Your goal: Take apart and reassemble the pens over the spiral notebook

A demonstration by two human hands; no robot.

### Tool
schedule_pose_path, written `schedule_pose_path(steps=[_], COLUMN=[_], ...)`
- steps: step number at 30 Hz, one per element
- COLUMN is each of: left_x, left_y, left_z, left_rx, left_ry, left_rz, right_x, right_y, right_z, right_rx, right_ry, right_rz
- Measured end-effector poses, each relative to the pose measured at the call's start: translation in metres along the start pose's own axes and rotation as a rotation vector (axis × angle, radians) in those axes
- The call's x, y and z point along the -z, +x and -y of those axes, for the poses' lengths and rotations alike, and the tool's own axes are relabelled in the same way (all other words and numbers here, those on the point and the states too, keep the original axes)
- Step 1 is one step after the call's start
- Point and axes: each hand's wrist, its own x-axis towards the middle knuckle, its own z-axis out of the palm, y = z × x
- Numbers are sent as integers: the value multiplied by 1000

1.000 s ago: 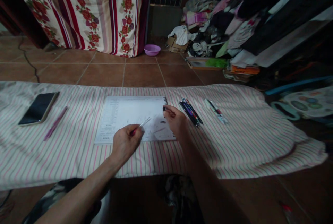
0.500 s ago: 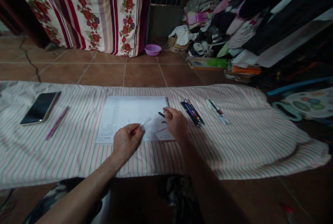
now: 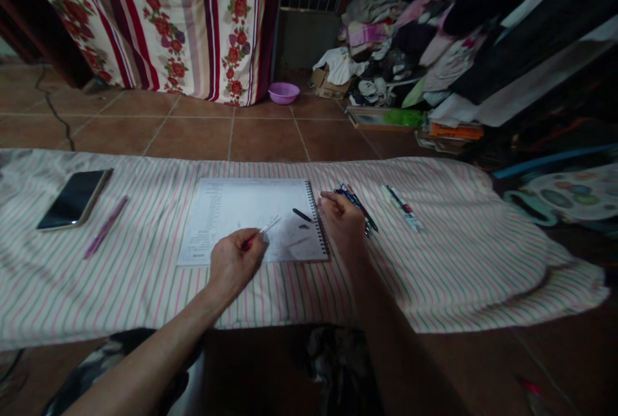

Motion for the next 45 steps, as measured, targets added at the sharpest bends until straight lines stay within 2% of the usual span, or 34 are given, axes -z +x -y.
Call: schedule_pose_path(steps=[1, 5, 7, 11, 14, 25, 36, 40, 42, 45], left_x=[0, -3, -4, -5, -5, -1, 5, 9, 12, 17], left_y=[0, 2, 2, 1, 1, 0, -1, -2, -2, -1], left_z=[1, 3, 4, 4, 3, -1, 9, 14, 18, 25], left_rx=[-20, -68, -79, -93, -101, -133, -173, -165, -182, -228], left_ry=[12, 11, -8, -10, -8, 66, 53, 61, 56, 58], left_rz=[0, -14, -13, 0, 0, 93, 104, 99, 88, 45], right_x=[-1, -13, -21, -33, -38, -40, -18, -9, -7, -8], right_y=[-4, -24, -33, -42, -45, -48, -25, -14, -12, -13], right_z=[4, 22, 28, 31, 32, 38, 26, 21, 19, 19], right_rx=[-25, -183, -225, -310, -313, -288, -234, -203, -184, -118], right_ry=[64, 325, 398, 437, 464, 491, 491, 414, 347, 268], right_rz=[52, 404, 527, 597, 629, 522, 316, 251, 247, 318])
